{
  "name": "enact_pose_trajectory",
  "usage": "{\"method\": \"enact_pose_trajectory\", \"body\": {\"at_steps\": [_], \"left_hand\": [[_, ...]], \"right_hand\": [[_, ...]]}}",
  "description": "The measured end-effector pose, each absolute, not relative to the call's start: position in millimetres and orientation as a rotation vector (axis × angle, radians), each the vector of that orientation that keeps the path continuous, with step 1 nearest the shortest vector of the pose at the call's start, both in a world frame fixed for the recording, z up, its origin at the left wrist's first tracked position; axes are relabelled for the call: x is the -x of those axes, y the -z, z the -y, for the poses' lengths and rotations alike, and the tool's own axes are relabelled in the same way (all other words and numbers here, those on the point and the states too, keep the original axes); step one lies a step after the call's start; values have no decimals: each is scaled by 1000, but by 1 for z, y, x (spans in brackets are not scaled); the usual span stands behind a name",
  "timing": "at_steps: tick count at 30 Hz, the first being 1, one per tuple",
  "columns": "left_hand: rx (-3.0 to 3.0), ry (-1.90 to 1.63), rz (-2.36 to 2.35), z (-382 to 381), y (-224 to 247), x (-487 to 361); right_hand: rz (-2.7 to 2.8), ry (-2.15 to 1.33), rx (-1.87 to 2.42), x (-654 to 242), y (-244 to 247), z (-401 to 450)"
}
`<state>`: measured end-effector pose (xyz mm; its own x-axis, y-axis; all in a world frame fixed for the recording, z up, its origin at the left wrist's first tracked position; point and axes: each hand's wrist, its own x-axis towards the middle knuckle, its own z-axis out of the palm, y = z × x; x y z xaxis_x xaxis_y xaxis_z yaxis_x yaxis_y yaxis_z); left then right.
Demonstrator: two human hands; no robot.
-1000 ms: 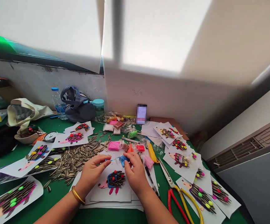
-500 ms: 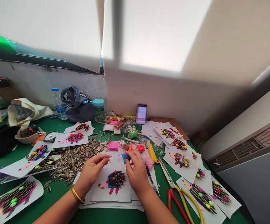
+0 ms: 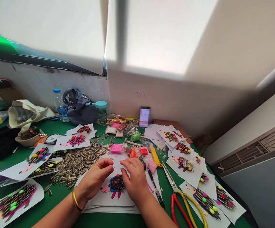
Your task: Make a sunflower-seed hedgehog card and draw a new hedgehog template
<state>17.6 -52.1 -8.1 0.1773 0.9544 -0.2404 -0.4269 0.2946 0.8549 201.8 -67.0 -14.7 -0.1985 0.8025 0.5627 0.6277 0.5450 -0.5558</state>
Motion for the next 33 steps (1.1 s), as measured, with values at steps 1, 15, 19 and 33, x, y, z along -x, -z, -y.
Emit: {"method": "enact_pose_trajectory", "body": {"at_steps": [1, 15, 19, 33], "left_hand": [[-741, -1117, -883, 52, 8, -18], [-590, -1047, -827, 55, 6, -21], [-751, -1039, -771, 57, 5, -22], [-977, -836, -880, 65, 9, -25]], "right_hand": [[1909, -287, 1141, -200, 13, 69], [1838, -389, 1058, -198, 12, 75], [1830, -407, 1026, -195, 12, 77], [1761, -485, 967, -194, 12, 79]]}}
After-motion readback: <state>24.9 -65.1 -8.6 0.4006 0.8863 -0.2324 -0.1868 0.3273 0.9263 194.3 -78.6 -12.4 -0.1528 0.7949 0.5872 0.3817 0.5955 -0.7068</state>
